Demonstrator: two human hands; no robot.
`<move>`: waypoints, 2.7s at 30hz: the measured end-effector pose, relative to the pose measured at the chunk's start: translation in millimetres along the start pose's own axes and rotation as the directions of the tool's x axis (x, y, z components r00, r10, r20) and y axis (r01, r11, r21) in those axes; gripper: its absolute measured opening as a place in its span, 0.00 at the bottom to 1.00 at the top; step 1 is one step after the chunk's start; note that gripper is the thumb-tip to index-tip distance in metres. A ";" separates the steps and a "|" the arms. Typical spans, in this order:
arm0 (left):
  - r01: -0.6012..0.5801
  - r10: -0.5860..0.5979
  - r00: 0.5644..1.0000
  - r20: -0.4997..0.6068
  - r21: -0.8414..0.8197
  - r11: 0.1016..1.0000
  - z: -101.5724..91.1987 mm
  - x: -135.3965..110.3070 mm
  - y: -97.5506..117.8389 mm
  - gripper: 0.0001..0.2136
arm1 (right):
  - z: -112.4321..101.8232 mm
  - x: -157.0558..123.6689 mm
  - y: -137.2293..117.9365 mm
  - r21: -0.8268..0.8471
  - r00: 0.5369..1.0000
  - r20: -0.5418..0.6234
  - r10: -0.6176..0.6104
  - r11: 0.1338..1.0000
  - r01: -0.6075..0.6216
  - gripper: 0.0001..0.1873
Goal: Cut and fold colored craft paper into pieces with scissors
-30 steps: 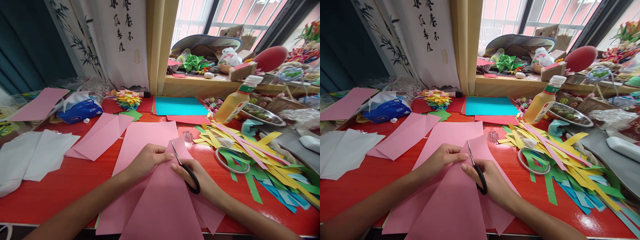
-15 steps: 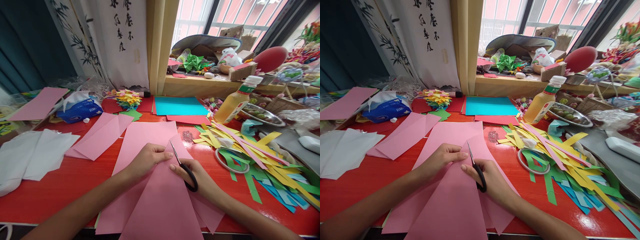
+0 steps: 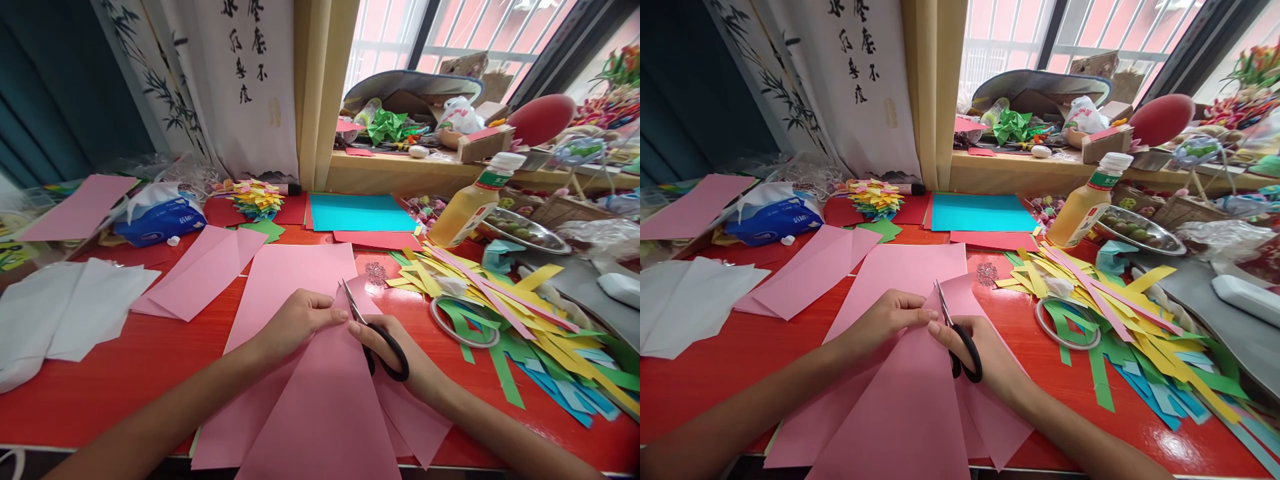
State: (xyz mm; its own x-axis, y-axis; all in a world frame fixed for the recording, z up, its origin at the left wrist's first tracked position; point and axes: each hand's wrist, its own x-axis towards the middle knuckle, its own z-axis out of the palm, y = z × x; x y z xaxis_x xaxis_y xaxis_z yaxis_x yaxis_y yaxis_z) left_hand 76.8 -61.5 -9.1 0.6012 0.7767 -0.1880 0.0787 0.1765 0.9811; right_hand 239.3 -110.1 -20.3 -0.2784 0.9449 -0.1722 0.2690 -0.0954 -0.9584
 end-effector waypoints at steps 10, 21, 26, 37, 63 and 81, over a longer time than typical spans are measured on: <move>0.023 -0.023 1.000 0.014 0.028 0.999 1.7 -1.2 -1.6 0.14 | 0.7 0.8 1.9 -0.037 1.000 -0.026 -0.003 0.999 0.002 0.22; 0.065 -0.012 0.985 -0.172 0.307 0.950 -54.9 10.0 15.7 0.14 | -19.6 7.3 -6.2 -0.147 0.971 -0.191 -0.145 0.982 0.117 0.17; 0.126 0.006 0.965 -0.262 0.483 0.867 -80.5 17.8 5.6 0.14 | -54.7 19.3 5.3 -0.497 0.904 -0.402 -0.147 0.864 -0.080 0.19; 0.095 0.097 0.970 -0.221 0.718 0.690 -100.4 19.6 2.6 0.16 | -89.9 34.6 41.6 -0.737 0.854 -0.474 -0.213 0.627 -0.252 0.25; 0.034 0.175 0.950 -0.260 0.640 0.768 -64.3 20.0 -8.4 0.15 | -69.8 13.3 -5.9 0.004 0.954 -0.296 0.041 0.999 -0.042 0.15; 0.194 0.545 0.816 -0.193 0.979 0.056 -107.2 24.0 -11.4 0.18 | -45.0 107.4 -38.8 0.437 0.897 -0.428 -0.111 0.843 0.312 0.15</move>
State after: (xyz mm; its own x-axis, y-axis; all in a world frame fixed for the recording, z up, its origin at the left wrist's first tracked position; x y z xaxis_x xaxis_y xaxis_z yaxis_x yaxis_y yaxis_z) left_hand 5.1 19.9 -29.6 0.3804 0.8464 0.3727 0.8997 -0.4320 0.0630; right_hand 240.5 9.2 8.6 0.1148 0.9922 0.0490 -0.2632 0.0779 -0.9616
